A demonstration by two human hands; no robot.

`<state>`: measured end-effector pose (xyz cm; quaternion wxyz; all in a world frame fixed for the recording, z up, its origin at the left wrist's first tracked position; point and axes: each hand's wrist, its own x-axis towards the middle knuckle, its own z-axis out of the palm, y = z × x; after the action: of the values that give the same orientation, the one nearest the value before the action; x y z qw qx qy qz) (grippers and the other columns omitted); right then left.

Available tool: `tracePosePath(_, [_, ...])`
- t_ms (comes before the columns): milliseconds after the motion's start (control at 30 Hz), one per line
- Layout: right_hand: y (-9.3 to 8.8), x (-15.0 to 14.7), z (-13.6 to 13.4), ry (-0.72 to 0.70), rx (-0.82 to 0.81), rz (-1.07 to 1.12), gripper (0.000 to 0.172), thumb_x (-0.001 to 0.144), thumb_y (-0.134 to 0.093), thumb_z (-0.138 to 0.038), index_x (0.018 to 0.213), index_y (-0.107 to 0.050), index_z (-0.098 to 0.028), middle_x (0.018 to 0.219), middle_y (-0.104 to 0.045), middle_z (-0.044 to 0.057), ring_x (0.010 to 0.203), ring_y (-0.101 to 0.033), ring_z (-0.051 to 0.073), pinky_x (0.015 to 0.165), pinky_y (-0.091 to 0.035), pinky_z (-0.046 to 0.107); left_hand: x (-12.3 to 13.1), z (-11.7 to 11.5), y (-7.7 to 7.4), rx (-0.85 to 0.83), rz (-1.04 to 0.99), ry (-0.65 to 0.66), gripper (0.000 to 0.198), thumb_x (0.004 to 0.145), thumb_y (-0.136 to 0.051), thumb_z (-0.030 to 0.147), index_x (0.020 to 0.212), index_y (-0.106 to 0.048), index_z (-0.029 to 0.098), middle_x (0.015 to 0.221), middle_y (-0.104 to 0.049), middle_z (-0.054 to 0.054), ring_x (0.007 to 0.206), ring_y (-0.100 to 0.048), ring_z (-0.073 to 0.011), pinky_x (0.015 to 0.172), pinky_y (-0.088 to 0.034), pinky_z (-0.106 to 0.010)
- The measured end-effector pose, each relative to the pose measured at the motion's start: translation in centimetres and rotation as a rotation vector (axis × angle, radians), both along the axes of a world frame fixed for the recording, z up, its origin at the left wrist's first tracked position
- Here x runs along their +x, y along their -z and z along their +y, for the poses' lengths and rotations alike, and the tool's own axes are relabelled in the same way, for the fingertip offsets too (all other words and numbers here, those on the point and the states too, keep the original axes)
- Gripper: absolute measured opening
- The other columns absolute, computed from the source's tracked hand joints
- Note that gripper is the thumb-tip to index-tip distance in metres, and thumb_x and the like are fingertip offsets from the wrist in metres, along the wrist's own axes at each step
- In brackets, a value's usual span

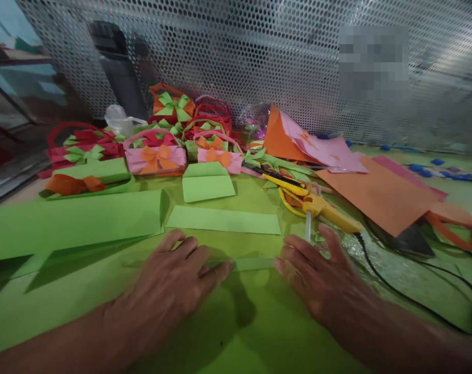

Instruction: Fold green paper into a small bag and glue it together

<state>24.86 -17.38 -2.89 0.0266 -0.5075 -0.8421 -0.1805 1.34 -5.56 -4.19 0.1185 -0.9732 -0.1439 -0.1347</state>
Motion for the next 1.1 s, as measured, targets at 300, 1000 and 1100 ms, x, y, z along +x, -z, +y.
tracePosePath(300, [-2.2, 0.0, 0.8, 0.021, -0.056, 0.035, 0.032, 0.073, -0.042, -0.003, 0.093, -0.062, -0.016, 0.098, -0.062, 0.01, 0.105, -0.047, 0.027, 0.096, -0.021, 0.055, 0.0, 0.2, -0.2, -0.055, 0.01, 0.012, 0.037, 0.078, -0.047, 0.008, 0.108, -0.056, 0.028, 0.065, -0.052, 0.001, 0.062, -0.044, -0.0185, 0.067, -0.03, -0.037])
tracePosePath(1000, [-2.4, -2.3, 7.4, 0.167, -0.766, 0.723, 0.015, 0.063, -0.046, -0.008, 0.064, -0.059, -0.016, 0.053, -0.055, -0.004, 0.049, -0.045, 0.008, 0.045, -0.029, 0.019, 1.9, -0.3, -0.4, -0.23, -0.003, -0.003, 0.022, 0.082, -0.055, 0.014, 0.099, -0.06, 0.026, 0.074, -0.061, 0.001, 0.068, -0.051, -0.0172, 0.072, -0.028, -0.036])
tracePosePath(1100, [-2.4, -2.4, 7.3, 0.156, -0.72, 0.703, 0.016, 0.062, -0.046, -0.007, 0.062, -0.059, -0.016, 0.052, -0.054, -0.004, 0.048, -0.043, 0.007, 0.047, -0.028, 0.019, 1.6, -0.3, -0.6, -0.262, -0.007, -0.01, 0.025, 0.08, -0.054, 0.011, 0.099, -0.06, 0.027, 0.074, -0.06, 0.001, 0.068, -0.051, -0.0175, 0.071, -0.029, -0.036])
